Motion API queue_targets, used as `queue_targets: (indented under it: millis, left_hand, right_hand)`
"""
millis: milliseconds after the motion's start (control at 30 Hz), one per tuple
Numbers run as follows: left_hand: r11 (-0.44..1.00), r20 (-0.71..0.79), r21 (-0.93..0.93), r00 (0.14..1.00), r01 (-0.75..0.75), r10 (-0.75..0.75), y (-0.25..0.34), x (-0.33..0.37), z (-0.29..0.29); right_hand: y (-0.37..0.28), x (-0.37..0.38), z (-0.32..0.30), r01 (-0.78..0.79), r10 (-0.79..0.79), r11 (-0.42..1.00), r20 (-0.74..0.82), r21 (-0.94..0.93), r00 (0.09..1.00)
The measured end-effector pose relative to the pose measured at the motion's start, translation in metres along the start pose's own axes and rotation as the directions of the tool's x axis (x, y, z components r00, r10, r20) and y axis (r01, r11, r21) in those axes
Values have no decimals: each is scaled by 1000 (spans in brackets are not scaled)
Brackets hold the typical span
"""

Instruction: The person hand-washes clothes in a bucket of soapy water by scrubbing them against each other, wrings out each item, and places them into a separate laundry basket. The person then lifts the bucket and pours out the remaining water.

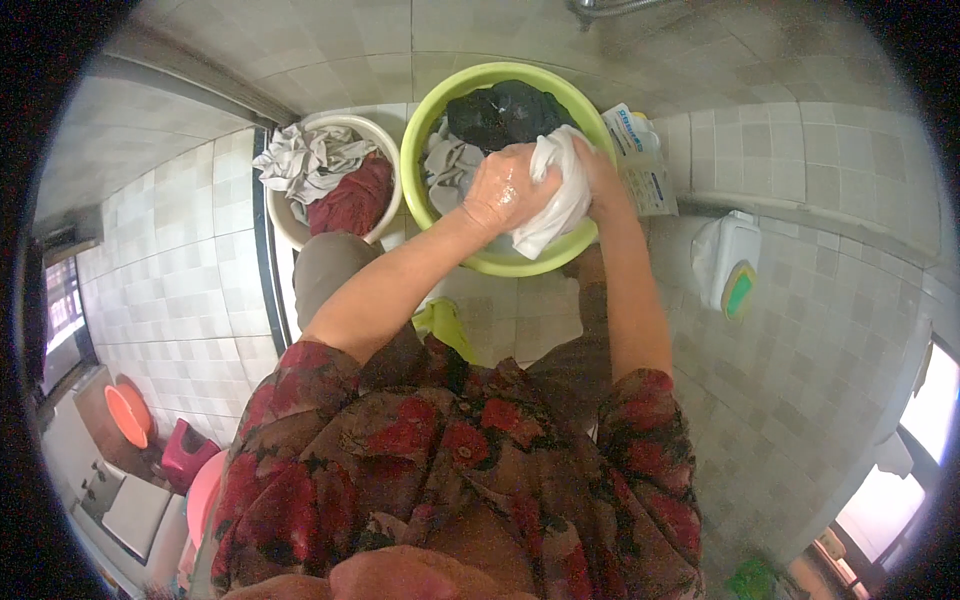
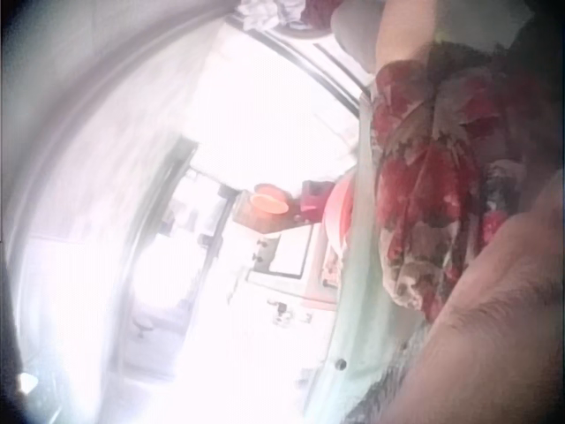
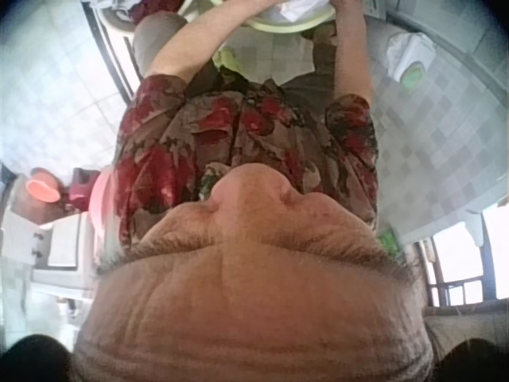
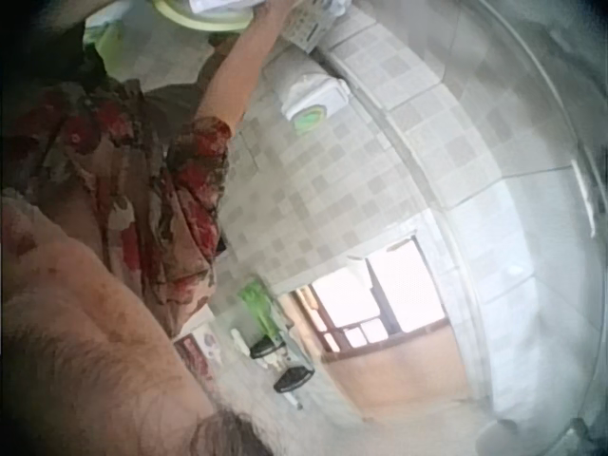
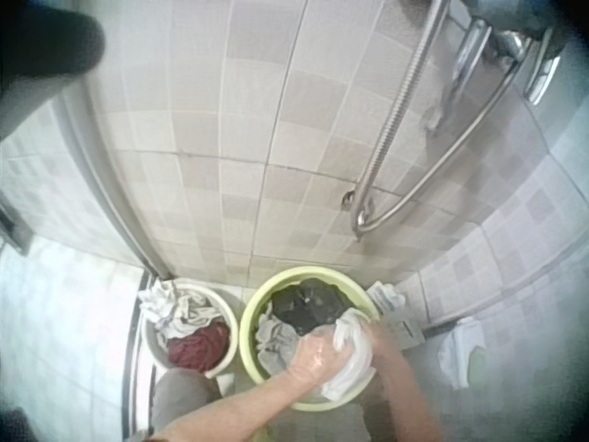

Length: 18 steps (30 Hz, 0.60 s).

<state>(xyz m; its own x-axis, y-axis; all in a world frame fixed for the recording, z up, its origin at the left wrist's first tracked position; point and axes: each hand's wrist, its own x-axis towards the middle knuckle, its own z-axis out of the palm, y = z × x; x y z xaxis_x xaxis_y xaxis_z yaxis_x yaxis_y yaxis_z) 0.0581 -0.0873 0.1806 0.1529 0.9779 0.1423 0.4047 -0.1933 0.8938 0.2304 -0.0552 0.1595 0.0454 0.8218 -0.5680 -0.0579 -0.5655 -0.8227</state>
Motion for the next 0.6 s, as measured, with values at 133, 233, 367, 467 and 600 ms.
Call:
queue_targets:
  millis: [133, 233, 367, 467, 600]
  left_hand:
    - [995, 91, 59, 992, 77, -82, -20, -1, 14]
    - [987, 124, 88, 982, 132, -143, -27, -3, 14]
    - [987, -17, -28, 987, 160, -161, -18, 6, 19]
    - [972, -138, -193, 977, 135, -163, -9, 20, -37]
    - [875, -202, -432, 922, 218, -329, -11, 25, -123]
  right_hand:
    - [12, 20, -4, -84, 93, 940, 12, -331, 996]
    - [19, 30, -5, -118, 84, 825, -87, -553, 993]
    - [16, 43, -34, -70, -198, 647, -256, -760, 946]
    - [-34, 1, 26, 272, -284, 940, -34, -207, 958]
    - [-75, -29, 108, 427, -426, 903, -42, 35, 904]
